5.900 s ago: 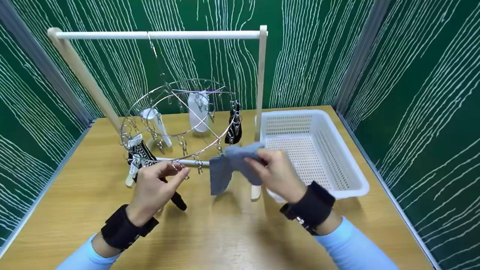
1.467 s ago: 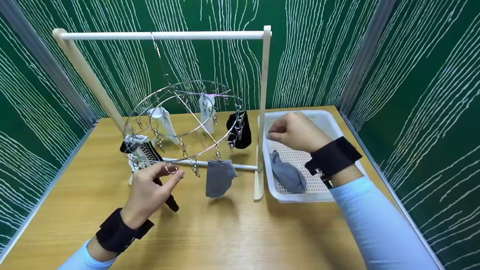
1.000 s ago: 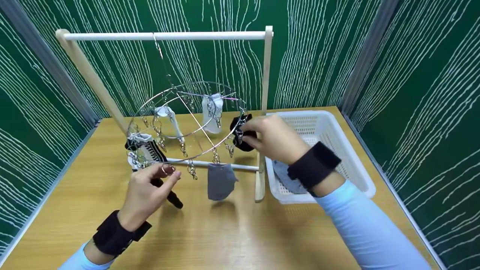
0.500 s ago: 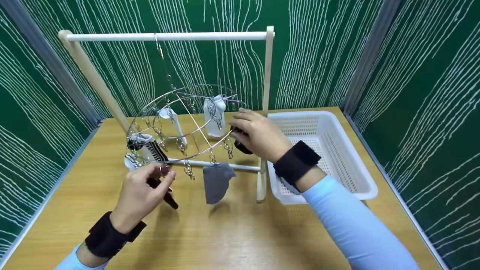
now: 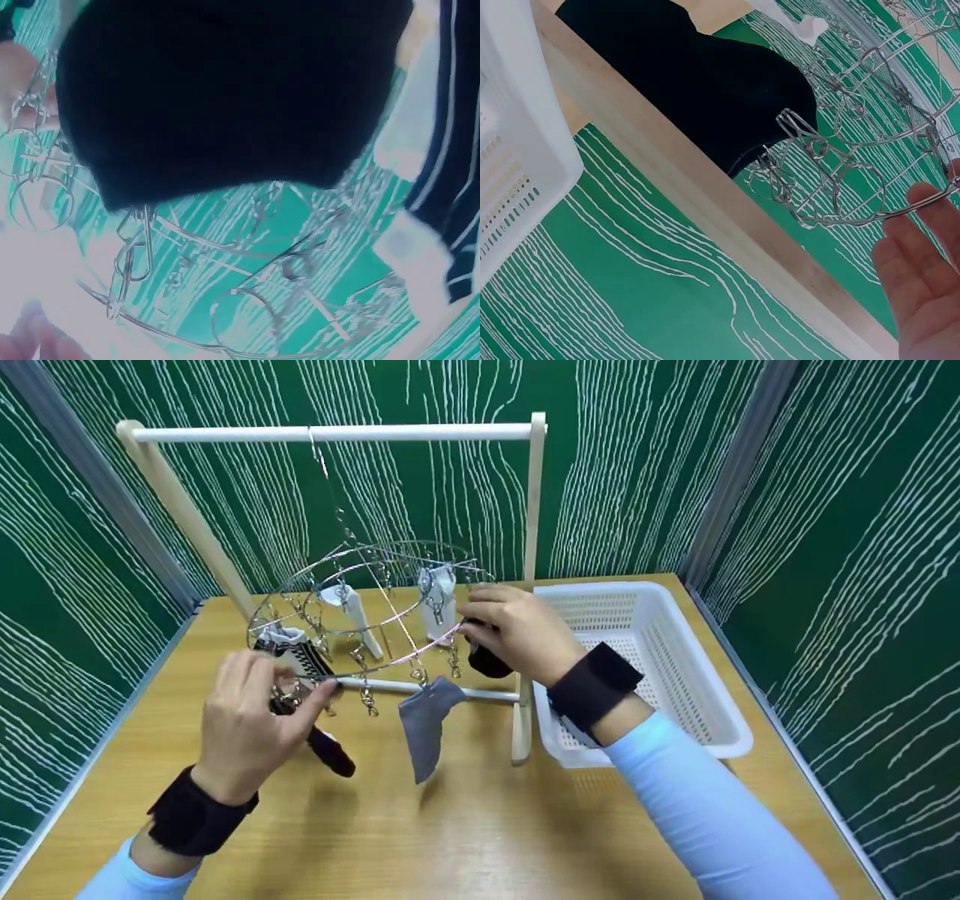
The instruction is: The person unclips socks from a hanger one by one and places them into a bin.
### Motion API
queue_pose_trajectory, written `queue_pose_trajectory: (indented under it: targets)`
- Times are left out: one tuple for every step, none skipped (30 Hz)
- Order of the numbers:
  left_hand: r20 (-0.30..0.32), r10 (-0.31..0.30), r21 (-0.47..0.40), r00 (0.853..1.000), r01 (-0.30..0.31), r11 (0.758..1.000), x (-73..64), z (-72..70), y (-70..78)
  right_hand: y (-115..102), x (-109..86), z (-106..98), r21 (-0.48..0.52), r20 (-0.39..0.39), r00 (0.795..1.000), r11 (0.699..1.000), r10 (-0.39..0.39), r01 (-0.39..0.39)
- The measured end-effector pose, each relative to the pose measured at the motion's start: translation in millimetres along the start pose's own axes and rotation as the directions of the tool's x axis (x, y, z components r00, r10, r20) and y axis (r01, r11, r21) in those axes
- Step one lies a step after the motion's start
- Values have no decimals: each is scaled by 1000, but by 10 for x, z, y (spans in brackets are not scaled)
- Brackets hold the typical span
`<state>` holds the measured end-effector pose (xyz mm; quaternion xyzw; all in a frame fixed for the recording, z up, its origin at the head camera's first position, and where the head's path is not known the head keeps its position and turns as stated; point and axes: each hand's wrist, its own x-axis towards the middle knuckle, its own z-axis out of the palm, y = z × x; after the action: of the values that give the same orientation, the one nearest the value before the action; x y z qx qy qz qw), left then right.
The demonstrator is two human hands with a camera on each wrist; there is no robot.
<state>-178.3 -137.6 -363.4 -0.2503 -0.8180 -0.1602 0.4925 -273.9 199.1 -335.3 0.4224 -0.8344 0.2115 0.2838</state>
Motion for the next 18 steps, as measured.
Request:
queue_pose_trajectory:
  targets:
    - [-6,34,10,999,-34,999,27,8,5,-7,2,-1,-4,0,1000,1000,1,-1]
    - [-9,68,18,998,-68,998,54,18,12,-10,2,1,-7,-1,1000,1000,2,-2]
    - [-7,98,25,995,-98,995,78,27,22,-13,0,3,-8,-4,1000,1000,0,0]
    - [-9,125,28,992,-125,992,99,35,33,-17,-1,4,-5,-8,1000,1000,-1,1]
    - [-9,145,29,989,-145,989,116,45,43,-21,-1,4,-4,-13,1000,1000,-4,4]
    - [-9,161,30,987,-161,987,127,52,50,-25,-1,4,0,-17,1000,1000,-7,7]
    - [-14,174,30,985,-173,984,137,55,56,-26,-3,7,2,-21,1000,1000,-9,9]
    - [-20,186,33,982,-185,982,142,59,59,-29,-4,8,7,-24,1000,1000,-9,9]
    - [-27,194,35,981,-193,981,144,59,60,-35,-4,9,10,-28,1000,1000,-10,11]
    - [-36,202,35,979,-201,979,145,59,58,-40,-2,10,11,-30,999,1000,-13,13]
    - [-42,208,39,977,-207,978,143,58,54,-45,-1,11,11,-32,999,1000,-16,16]
    - [-47,215,41,975,-213,976,143,53,49,-49,0,13,10,-35,999,1000,-20,20]
    - [-52,222,43,974,-220,975,144,52,42,-52,1,17,7,-38,999,1000,-24,24]
    - [-54,227,45,972,-225,973,143,49,34,-56,0,19,4,-42,999,1000,-29,29]
    - [-54,228,46,972,-226,973,143,47,24,-60,1,22,0,-45,998,999,-35,35]
    - [-56,229,46,972,-227,973,143,44,14,-65,2,24,-3,-49,998,999,-40,40]
    - [-55,228,47,972,-226,973,143,41,4,-70,2,25,-6,-52,998,999,-45,44]
    - [-56,226,44,973,-224,974,143,40,-8,-75,3,25,-9,-54,997,999,-49,48]
